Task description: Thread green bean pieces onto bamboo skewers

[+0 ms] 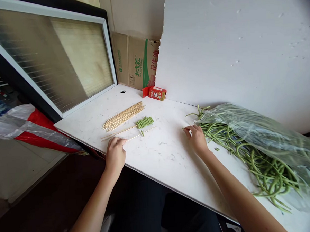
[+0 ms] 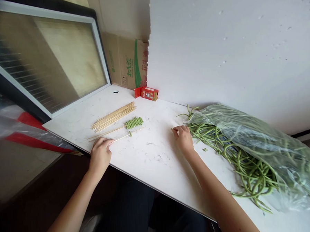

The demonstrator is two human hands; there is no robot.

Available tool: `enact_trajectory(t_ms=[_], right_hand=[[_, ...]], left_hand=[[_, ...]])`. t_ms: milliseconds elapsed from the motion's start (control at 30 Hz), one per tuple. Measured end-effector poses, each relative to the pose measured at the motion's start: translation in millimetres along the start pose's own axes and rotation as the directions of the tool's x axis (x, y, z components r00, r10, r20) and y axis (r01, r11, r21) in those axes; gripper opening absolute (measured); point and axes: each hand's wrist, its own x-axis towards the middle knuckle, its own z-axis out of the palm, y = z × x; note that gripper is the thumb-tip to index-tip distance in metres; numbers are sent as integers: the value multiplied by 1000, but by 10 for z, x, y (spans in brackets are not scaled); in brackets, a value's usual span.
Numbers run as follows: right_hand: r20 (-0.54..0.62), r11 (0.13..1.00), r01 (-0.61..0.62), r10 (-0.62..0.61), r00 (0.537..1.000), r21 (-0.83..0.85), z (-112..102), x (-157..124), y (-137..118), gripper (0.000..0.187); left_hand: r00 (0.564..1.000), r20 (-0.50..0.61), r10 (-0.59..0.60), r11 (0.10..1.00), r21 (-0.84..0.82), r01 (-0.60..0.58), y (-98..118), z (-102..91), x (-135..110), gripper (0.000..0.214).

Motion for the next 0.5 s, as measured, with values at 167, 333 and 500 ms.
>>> enact_trajectory(t_ms=[167,333,500], right_hand=[[-39,983,-44,52,998,179,-118,-230,-79,42],[22,902,-186,193,981,391,-128,-340,-115,49],[99,794,-287,278,955,537,-167,-339,-149,53]], left_hand=[[1000,-16,18,1000,4,-18,-6,20,8,47],[999,-32,44,999,17,-43,-23,26,15,41],[998,-28,61,998,20,-60,35,49,21,39]])
